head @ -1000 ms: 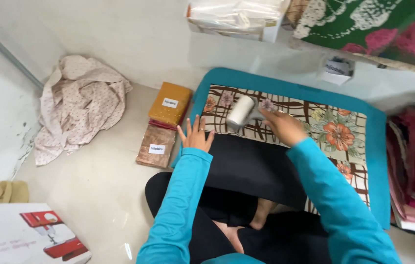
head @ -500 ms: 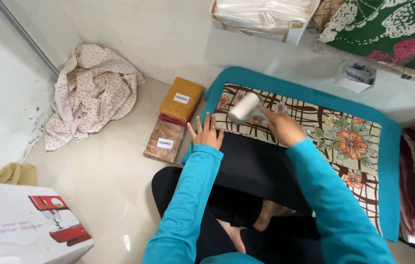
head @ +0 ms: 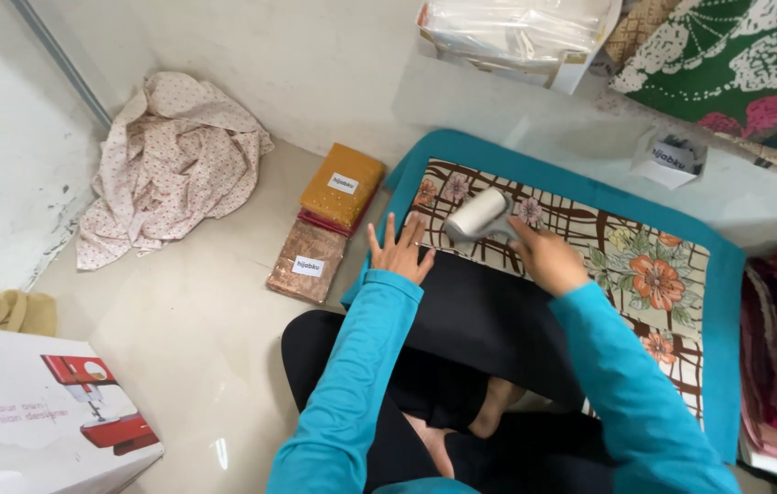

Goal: Unfolding a patterned cloth, cleaning it with a lint roller, and then folding it neatly.

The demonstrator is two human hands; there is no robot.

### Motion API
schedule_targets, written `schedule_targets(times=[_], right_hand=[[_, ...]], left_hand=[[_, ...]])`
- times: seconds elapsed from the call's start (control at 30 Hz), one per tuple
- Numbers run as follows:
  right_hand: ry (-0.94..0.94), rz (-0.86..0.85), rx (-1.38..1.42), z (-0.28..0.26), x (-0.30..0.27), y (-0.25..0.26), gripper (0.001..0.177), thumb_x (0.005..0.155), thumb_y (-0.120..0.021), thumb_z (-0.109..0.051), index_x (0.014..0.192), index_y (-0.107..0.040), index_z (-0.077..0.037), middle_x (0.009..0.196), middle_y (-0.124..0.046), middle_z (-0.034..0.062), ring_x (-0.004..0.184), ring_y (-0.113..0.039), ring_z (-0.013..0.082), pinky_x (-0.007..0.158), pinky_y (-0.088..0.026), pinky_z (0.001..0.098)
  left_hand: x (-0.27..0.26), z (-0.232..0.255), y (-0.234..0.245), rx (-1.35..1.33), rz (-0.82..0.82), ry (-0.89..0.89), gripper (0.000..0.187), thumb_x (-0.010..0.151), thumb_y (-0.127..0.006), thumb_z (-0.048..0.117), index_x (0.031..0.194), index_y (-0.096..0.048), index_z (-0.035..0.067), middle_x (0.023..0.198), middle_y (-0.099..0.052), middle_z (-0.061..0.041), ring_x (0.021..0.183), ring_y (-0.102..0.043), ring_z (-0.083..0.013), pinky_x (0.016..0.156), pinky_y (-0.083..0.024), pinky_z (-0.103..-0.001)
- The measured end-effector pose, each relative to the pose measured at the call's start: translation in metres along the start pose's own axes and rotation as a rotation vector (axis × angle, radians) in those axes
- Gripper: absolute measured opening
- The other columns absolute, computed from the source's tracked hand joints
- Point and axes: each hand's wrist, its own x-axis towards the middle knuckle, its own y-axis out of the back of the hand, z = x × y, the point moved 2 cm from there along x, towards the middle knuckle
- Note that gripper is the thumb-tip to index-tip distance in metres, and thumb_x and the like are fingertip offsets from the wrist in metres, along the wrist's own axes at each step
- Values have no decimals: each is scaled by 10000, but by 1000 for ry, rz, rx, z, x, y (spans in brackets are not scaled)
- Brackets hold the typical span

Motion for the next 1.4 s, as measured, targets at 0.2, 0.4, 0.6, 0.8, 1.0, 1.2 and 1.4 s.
schedule_targets(times=[0.2, 0.4, 0.6, 0.8, 1.0, 1.2, 1.4], right_hand=[[36, 4, 67, -44, 68, -4, 495, 1108, -434, -304, 1588, -408, -187, 1179, -661, 300, 1002, -739, 388, 803, -627, 541], [3, -10, 80, -54, 93, -17, 526, 1111, -416, -340, 1611, -370, -183, 1260, -618, 343, 1011, -741, 377, 813, -626, 554], [26, 33, 59, -32, 47, -21, 498, 1090, -453, -338, 1550, -456, -146, 1053, -725, 220, 929, -754, 379, 748, -638, 537], [-46, 155, -113, -15, -42, -42, 487, 1051, -509, -359, 1507, -497, -189, 1004, -700, 232, 871, -759, 439, 724, -639, 577], [-69, 212, -178, -7, -52, -61, 522, 1040, -479, -407, 1540, -422, -267, 954, -686, 190, 828, -760, 462, 709, -643, 572], [13, 284, -185, -20, 13, -69, 486, 1067, -492, -343, 1534, -468, -211, 855, -673, 170, 757, -761, 417, 600, -646, 515], [9, 218, -187, -48, 89, -58, 494, 1094, -455, -308, 1559, -464, -141, 883, -708, 196, 741, -763, 347, 584, -641, 466]], left_hand=[[0, 0, 0, 17, 20, 47, 701, 985, -358, 603, 1572, -392, 222, 1667, -318, 71, 1542, -212, -384, 1211, 15, -747], [1, -1, 0, 1, 69, 75, 704, 986, -392, 587, 1557, -417, 177, 1649, -357, 41, 1524, -256, -389, 1204, -6, -755], [1, -2, -3, 3, 116, 62, 687, 1005, -387, 569, 1545, -436, 147, 1629, -392, 15, 1502, -299, -394, 1198, -14, -765], [-2, -1, -12, 13, 112, 54, 705, 971, -435, 564, 1540, -441, 148, 1629, -393, 26, 1505, -296, -404, 1197, -18, -777], [3, -1, -3, 1, 119, 72, 682, 934, -506, 541, 1496, -510, 154, 1601, -441, 31, 1495, -322, -401, 1194, -47, -764], [-4, 3, 10, -26, 50, 74, 676, 948, -461, 558, 1532, -463, 218, 1627, -397, 22, 1521, -268, -411, 1194, -10, -771], [-2, 3, 17, -19, -38, 85, 676, 975, -392, 597, 1563, -404, 265, 1668, -318, 35, 1553, -199, -386, 1209, 42, -749]])
